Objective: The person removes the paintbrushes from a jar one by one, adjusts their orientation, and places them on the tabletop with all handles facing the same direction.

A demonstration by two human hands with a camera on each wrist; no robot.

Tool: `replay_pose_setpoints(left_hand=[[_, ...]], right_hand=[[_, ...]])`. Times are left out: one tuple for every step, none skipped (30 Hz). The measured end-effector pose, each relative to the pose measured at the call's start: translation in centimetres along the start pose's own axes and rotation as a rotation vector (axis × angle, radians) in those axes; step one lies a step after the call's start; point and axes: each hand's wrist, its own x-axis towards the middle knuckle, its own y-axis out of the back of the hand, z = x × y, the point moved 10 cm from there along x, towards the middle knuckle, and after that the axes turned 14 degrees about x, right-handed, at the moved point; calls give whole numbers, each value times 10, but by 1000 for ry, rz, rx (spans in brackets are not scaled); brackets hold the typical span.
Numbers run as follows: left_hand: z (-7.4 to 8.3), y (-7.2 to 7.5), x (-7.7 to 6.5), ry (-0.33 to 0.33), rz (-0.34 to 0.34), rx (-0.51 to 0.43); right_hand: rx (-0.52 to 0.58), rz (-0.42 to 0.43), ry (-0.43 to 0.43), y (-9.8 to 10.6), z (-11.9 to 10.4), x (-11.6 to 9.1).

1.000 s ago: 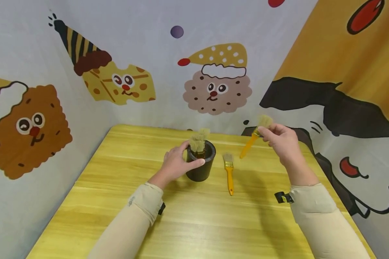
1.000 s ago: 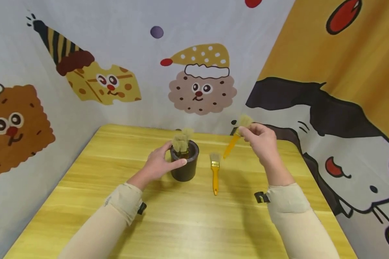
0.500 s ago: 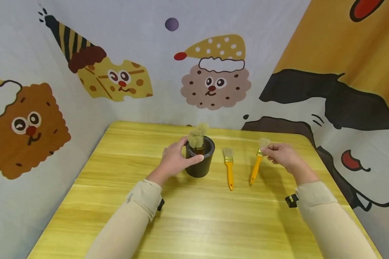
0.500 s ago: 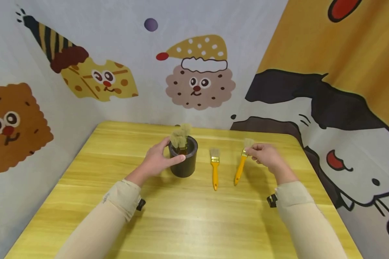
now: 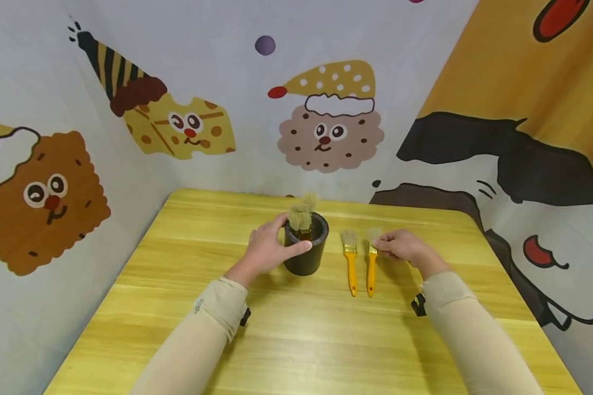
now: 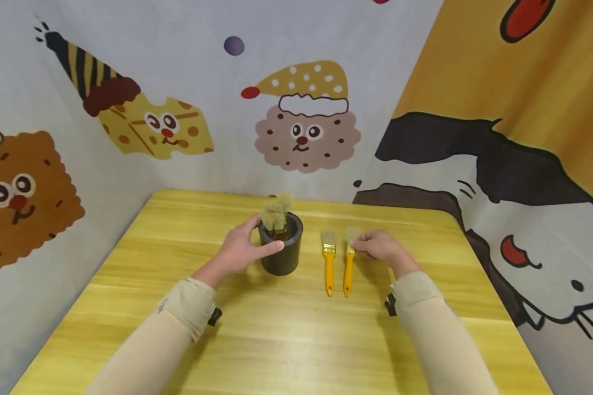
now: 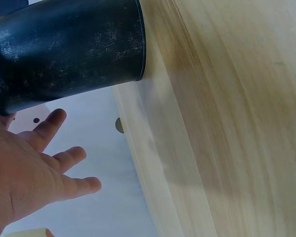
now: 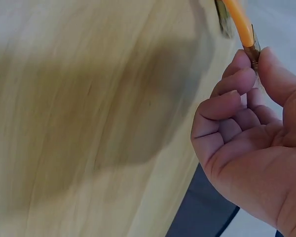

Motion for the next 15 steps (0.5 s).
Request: replay_pose_setpoints(left_hand=[[0, 0, 0, 0, 1, -1], [0, 0, 0, -1, 3, -1], [0, 0, 0, -3, 4, 1], [0, 1, -1, -6, 7, 1], [0, 1, -1, -8, 10, 3], [1, 2, -1, -11, 13, 6], [1, 2, -1, -14, 14, 9], [1, 1, -1, -15, 16, 12], [0, 1, -1, -14, 16, 14], [0, 1, -1, -13, 16, 14], [0, 1, -2, -13, 15, 16], [0, 0, -2, -12, 13, 15], [-1, 0, -2, -12, 12, 13], [0, 0, -2, -13, 12, 11], [0, 1, -2, -13, 12, 9]], right_hand=[[-12, -2, 3, -3, -1, 2], [-21, 2, 0, -4, -2, 5], [-37, 0, 6, -7, -3, 7], [-45, 5, 5, -8, -3, 9], [-52, 8, 4, -9, -3, 11], [-56, 12, -1, -11, -3, 13], [-61, 13, -1, -12, -3, 14], [-65, 18, -7, -13, -3, 16], [-70, 20, -9, -14, -3, 18], [-71, 24, -16, -15, -2, 20], [-73, 32, -25, -16, 0, 21], [-77, 38, -29, -16, 1, 23], [-85, 45, -30, -16, 1, 24], [-93, 49, -32, -16, 2, 25], [-93, 55, -36, -16, 3, 26]])
